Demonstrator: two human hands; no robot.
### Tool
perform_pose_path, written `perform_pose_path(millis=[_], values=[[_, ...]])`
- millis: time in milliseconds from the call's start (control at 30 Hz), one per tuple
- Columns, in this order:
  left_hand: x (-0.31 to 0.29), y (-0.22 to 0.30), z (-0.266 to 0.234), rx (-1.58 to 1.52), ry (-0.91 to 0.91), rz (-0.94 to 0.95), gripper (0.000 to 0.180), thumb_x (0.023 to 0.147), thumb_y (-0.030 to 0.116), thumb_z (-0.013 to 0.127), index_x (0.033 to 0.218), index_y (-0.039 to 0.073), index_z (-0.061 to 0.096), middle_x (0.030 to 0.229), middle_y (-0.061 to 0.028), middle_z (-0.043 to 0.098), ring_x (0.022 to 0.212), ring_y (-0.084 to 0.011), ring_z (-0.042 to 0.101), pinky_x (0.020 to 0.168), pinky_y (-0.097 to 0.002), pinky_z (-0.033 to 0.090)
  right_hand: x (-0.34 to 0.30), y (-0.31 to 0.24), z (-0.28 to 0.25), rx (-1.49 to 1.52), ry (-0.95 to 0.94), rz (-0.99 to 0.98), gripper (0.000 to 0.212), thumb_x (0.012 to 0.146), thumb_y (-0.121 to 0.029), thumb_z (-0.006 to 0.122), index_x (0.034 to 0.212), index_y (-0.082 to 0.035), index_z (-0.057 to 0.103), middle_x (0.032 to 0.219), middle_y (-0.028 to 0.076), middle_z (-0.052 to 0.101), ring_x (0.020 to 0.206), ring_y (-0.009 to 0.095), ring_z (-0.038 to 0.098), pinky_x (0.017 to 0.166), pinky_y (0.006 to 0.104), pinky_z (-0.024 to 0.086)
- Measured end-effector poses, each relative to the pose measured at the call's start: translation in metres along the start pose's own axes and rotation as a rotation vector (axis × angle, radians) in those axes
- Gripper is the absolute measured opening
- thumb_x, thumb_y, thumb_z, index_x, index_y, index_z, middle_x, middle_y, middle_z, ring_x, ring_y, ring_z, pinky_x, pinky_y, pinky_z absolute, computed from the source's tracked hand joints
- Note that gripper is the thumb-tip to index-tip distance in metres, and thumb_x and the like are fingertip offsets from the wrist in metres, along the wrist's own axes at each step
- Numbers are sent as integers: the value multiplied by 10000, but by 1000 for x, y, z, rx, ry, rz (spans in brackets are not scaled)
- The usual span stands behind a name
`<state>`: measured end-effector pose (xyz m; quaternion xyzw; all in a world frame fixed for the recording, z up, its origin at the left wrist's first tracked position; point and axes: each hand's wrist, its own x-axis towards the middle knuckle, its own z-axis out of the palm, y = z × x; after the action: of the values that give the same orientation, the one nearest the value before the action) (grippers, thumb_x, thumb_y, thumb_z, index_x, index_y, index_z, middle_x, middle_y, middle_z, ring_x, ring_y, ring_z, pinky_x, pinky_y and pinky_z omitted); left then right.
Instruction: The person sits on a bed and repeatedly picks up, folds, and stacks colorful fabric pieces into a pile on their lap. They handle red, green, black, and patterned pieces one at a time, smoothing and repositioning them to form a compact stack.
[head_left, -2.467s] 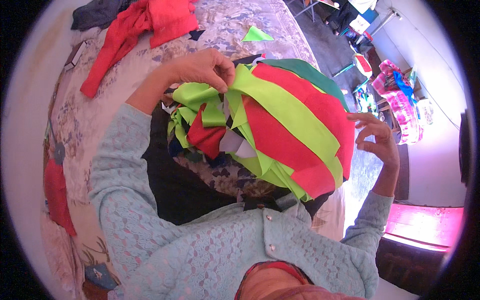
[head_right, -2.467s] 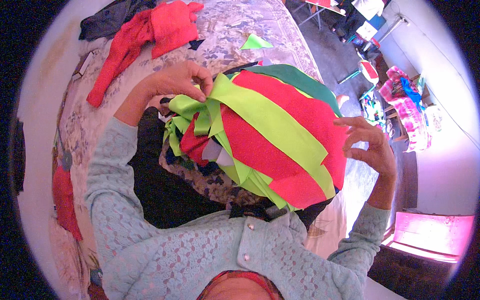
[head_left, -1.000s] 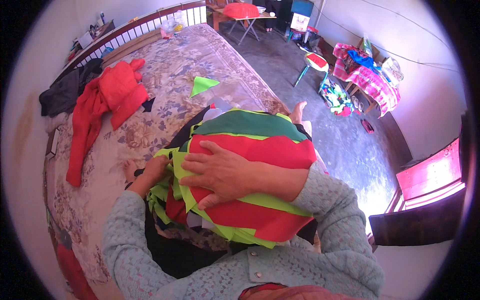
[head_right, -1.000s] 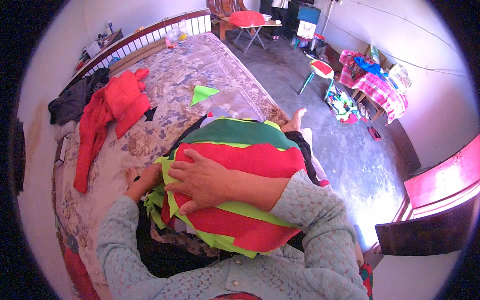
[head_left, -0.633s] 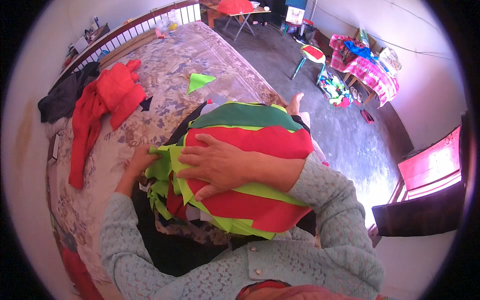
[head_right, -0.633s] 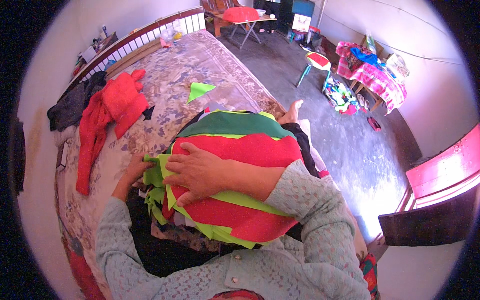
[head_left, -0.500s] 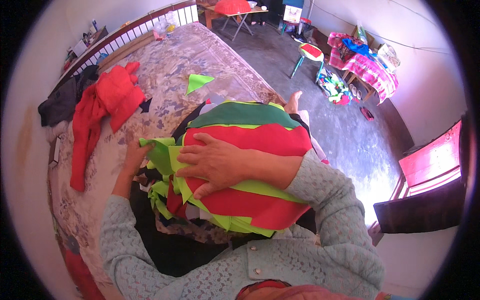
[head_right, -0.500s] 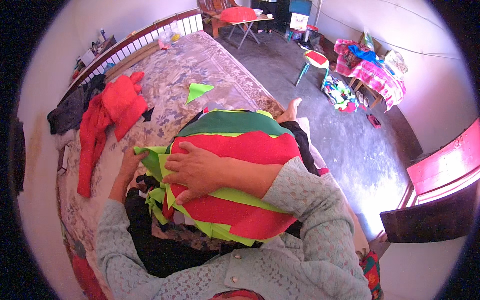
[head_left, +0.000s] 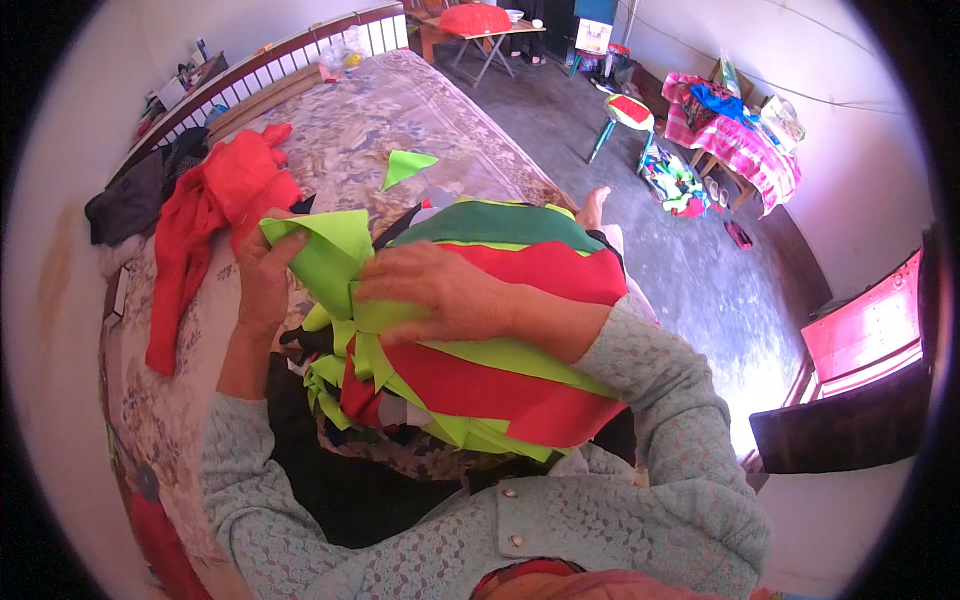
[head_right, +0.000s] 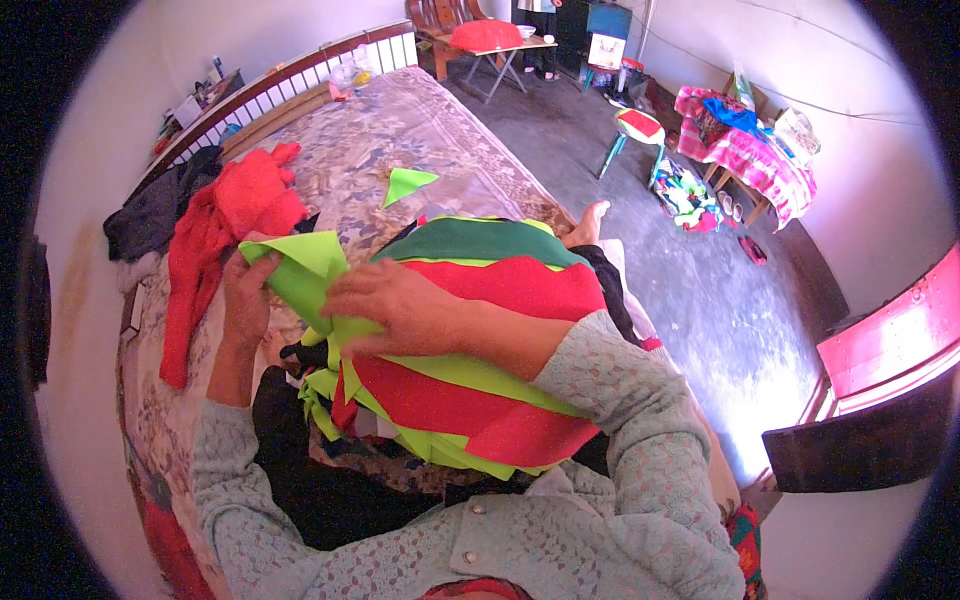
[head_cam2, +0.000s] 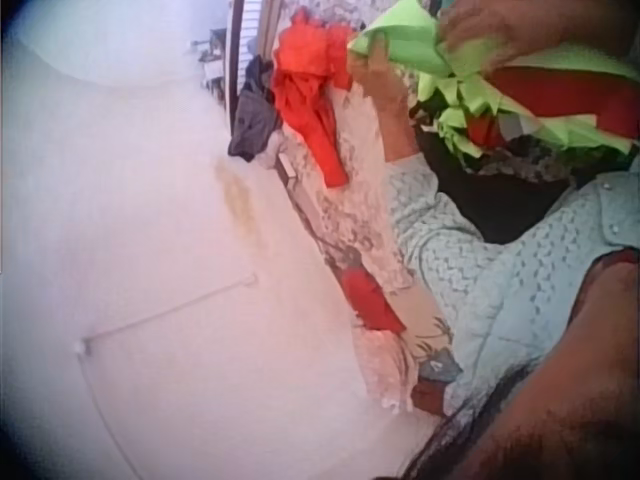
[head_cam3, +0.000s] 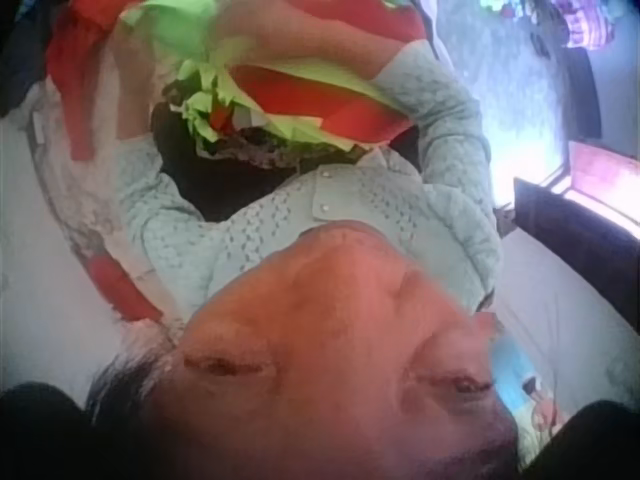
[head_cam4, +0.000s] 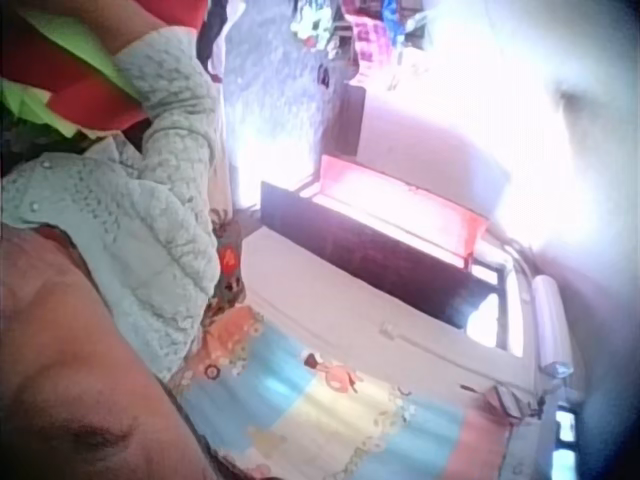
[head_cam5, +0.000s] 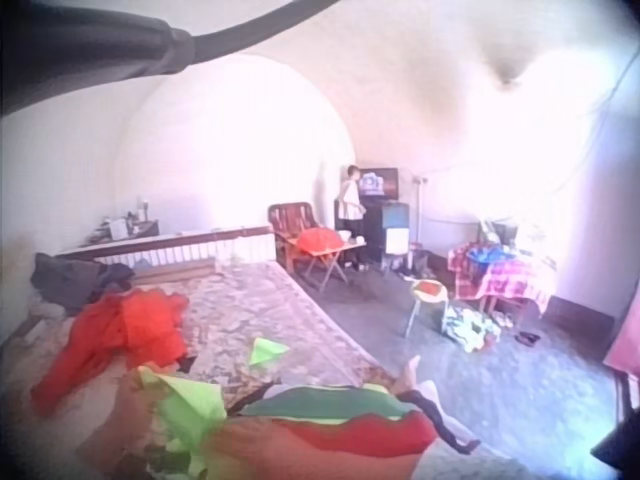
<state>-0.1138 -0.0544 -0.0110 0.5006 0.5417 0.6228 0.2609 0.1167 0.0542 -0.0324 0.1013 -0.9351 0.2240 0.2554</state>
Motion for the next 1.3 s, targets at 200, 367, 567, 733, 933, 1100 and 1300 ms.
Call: perform_pose_path(millis=[200, 367, 567, 733, 933, 1100, 1300], values=[[-16, 28, 30, -170, -212, 10, 32, 845, 41, 588, 868, 49, 567, 993, -92, 662, 858, -127, 613, 760, -262, 498, 8, -12, -16, -154, 495, 135, 824, 673, -171, 809, 1388, -60, 413, 1344, 162, 481, 1258, 331, 428, 1045, 446, 360], [-24, 35, 34, -121, -435, 31, 89, 813, 13, 607, 844, 61, 540, 1026, -122, 658, 914, -146, 613, 802, -276, 500, 6, -3, -15, -32, 417, 205, 954, 656, -273, 834, 1442, -67, 334, 1366, 182, 452, 1253, 345, 429, 1048, 432, 359], [-27, 46, 36, -135, -560, -10, 99, 815, -1, 594, 829, 66, 523, 1035, -113, 654, 943, -142, 604, 847, -273, 483, 3, 1, -18, 640, 182, 299, 921, 706, -323, 836, 1442, -57, 351, 1239, 123, 578, 1102, 225, 559, 982, 374, 421], [-32, 54, 45, -44, -415, -38, 59, 836, 11, 585, 876, 53, 578, 929, -50, 661, 887, -105, 594, 792, -259, 482, 2, 4, -8, 831, 24, 422, 854, 738, -349, 816, 1424, -71, 391, 1038, 77, 663, 955, 150, 608, 847, 313, 479], [-28, 41, 44, 230, -136, -33, 80, 849, 101, 607, 885, 34, 631, 800, 4, 609, 736, -69, 543, 660, -238, 444, 0, 3, -5, 990, 104, 385, 847, 767, -373, 788, 1423, -33, 373, 1115, 104, 632, 1009, 158, 583, 869, 316, 467], [-33, 32, 47, 78, -104, -94, 111, 894, 157, 609, 930, 53, 611, 830, 3, 619, 768, -82, 589, 675, -237, 463, 1, 1, -2, 1001, 84, 357, 1044, 673, -345, 866, 1468, -37, 265, 1227, 136, 571, 1105, 205, 555, 963, 343, 438], [-32, 34, 53, -44, -82, -166, 162, 867, 111, 610, 990, 8, 635, 875, -26, 652, 765, -75, 595, 675, -231, 491, 2, 1, 0, 567, 120, 344, 1041, 645, -184, 876, 1477, -97, 256, 1178, 145, 601, 1071, 222, 595, 939, 360, 471]])
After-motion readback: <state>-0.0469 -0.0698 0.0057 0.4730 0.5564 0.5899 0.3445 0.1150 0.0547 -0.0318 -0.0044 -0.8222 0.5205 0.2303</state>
